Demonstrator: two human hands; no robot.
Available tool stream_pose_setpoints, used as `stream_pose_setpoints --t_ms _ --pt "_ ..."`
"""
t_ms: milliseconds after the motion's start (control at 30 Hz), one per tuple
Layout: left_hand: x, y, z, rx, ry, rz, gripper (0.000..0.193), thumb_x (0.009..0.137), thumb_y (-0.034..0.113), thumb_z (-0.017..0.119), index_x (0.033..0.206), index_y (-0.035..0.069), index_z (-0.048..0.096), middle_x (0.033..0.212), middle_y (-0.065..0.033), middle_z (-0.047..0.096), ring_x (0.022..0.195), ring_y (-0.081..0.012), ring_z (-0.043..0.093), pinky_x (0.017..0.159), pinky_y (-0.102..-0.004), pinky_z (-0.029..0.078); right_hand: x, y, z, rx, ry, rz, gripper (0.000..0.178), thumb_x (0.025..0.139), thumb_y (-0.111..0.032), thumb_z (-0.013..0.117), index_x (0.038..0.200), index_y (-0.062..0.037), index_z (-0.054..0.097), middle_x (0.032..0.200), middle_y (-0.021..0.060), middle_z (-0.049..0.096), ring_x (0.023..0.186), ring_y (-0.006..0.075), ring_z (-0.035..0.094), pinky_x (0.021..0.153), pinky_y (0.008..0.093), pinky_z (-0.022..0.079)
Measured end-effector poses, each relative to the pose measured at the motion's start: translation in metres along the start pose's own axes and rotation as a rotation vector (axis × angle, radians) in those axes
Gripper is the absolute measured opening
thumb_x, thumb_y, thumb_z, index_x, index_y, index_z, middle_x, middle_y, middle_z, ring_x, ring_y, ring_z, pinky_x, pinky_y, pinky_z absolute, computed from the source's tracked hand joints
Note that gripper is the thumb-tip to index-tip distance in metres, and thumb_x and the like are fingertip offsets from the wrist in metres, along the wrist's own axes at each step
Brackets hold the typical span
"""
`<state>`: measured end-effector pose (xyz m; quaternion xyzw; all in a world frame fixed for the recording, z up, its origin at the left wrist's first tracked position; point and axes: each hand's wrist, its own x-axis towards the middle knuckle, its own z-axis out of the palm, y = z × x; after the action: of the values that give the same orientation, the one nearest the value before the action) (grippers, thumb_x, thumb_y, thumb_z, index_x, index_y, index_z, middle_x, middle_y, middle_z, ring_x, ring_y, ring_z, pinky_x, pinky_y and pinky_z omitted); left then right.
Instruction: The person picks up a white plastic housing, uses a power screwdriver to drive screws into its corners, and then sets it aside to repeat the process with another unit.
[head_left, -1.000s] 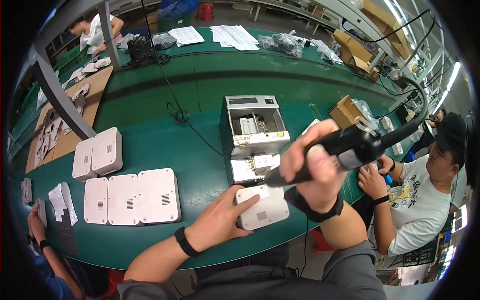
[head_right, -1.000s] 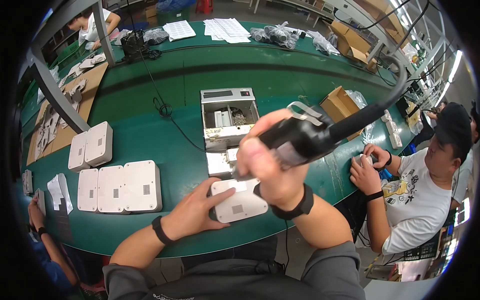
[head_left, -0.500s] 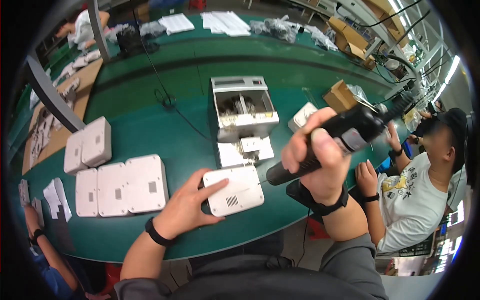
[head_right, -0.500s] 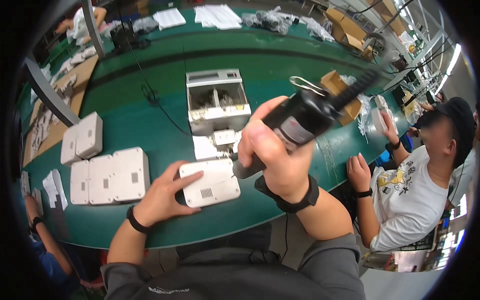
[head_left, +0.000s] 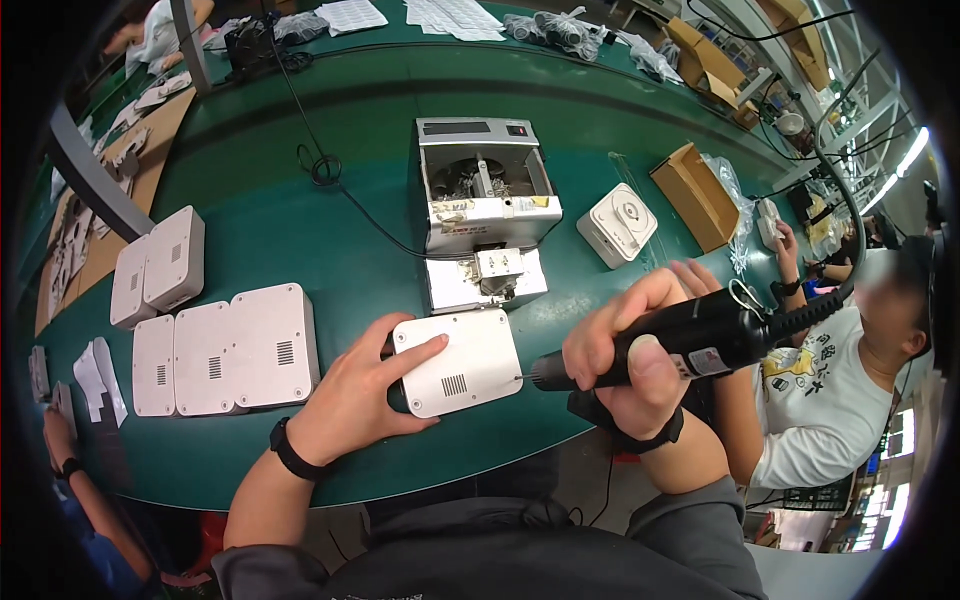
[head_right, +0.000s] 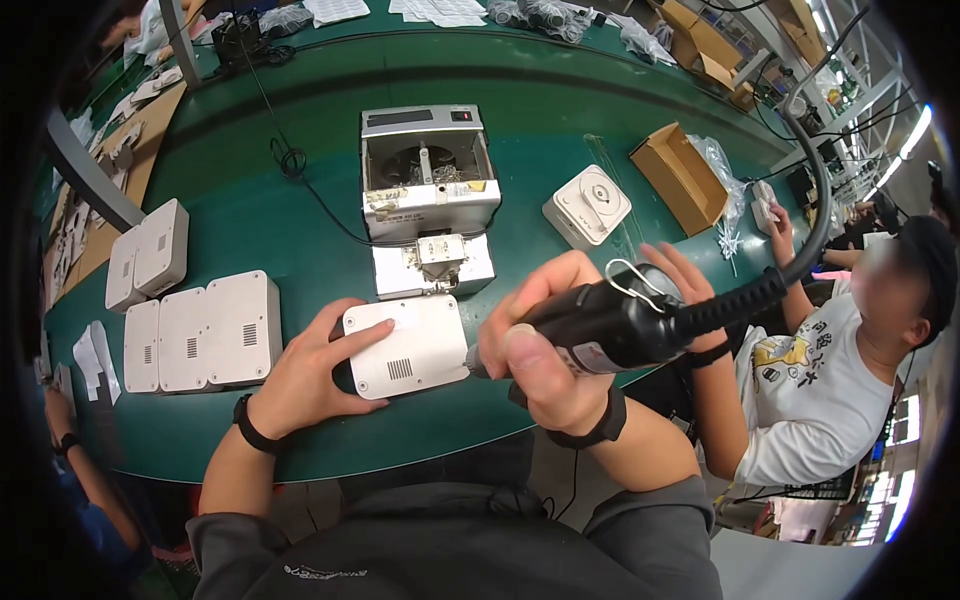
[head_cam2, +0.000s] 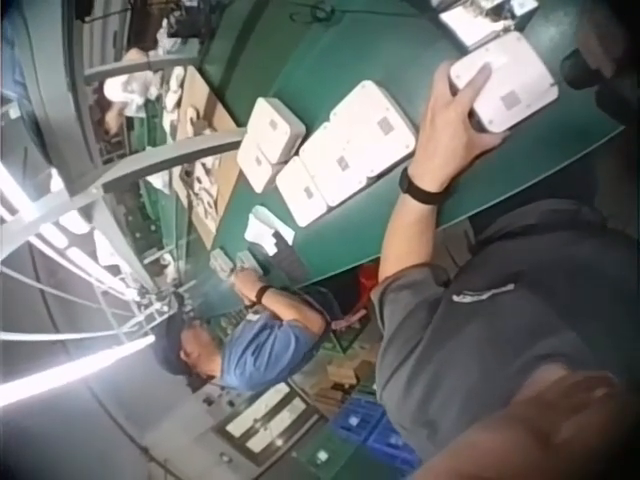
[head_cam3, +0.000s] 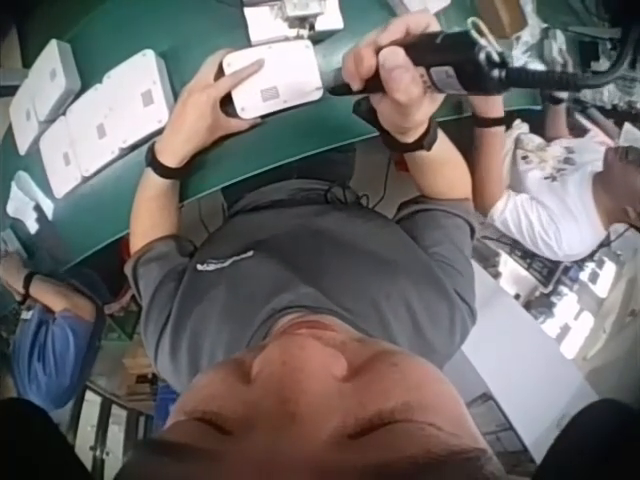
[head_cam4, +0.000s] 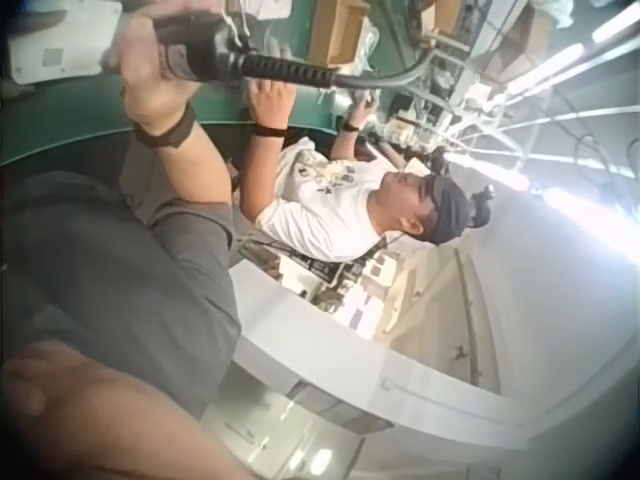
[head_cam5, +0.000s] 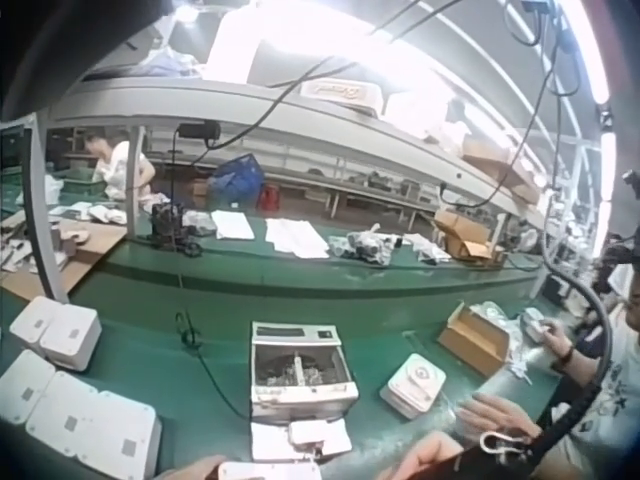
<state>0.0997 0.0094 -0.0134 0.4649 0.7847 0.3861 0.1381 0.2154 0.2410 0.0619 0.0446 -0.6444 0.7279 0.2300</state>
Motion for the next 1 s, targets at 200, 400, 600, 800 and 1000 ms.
stream_pose_setpoints --t_ms 200,400,600,800,1000 --pt "0.001 -0.002 -0.002 0.002 0.012 0.031 0.082 0.060 0.015 0.090 0.135 0.020 0.058 0.133 -0.0169 0.047 0.102 -0.0341 0.060 0.092 -0.0404 0.052 0.001 -0.002 0.000 -0.048 -0.058 0.061 0.043 0.089 -0.041 0.067 0.098 -0.0097 0.039 0.066 0.0064 0.051 0.052 0.0170 0.052 0.054 0.0322 0.047" --pt "0.000 -0.006 -0.003 -0.006 0.023 0.049 0.082 0.059 0.015 0.090 0.135 0.020 0.059 0.133 -0.0174 0.047 0.101 -0.0344 0.060 0.091 -0.0404 0.052 0.000 0.004 0.004 -0.002 -0.049 0.062 0.043 0.088 -0.039 0.069 0.100 -0.0099 0.040 0.066 0.0064 0.052 0.053 0.0178 0.052 0.054 0.0329 0.047" --pt "-0.002 -0.006 -0.002 0.002 0.006 0.049 0.080 0.062 0.018 0.089 0.136 0.021 0.058 0.132 -0.0181 0.047 0.107 -0.0356 0.059 0.093 -0.0409 0.052 0.037 -0.012 0.014 0.022 -0.022 -0.076 0.035 0.091 -0.032 0.065 0.102 -0.0081 0.041 0.067 0.0066 0.052 0.052 0.0181 0.052 0.053 0.0339 0.046" --pt "-0.004 -0.005 -0.001 0.028 0.040 0.082 0.079 0.063 0.021 0.088 0.136 0.021 0.058 0.131 -0.0180 0.047 0.110 -0.0366 0.058 0.093 -0.0415 0.052 0.081 0.001 0.026 -0.086 0.075 -0.155 0.024 0.095 -0.026 0.056 0.102 -0.0065 0.042 0.065 0.0069 0.051 0.050 0.0179 0.050 0.051 0.0342 0.045" --pt "-0.002 -0.014 -0.002 0.002 0.052 0.097 0.080 0.062 0.018 0.088 0.136 0.020 0.058 0.130 -0.0177 0.048 0.111 -0.0366 0.057 0.094 -0.0411 0.051 0.056 -0.007 0.027 -0.004 0.026 -0.001 0.028 0.094 -0.030 0.057 0.102 -0.0069 0.043 0.064 0.0060 0.050 0.049 0.0176 0.050 0.050 0.0345 0.044"
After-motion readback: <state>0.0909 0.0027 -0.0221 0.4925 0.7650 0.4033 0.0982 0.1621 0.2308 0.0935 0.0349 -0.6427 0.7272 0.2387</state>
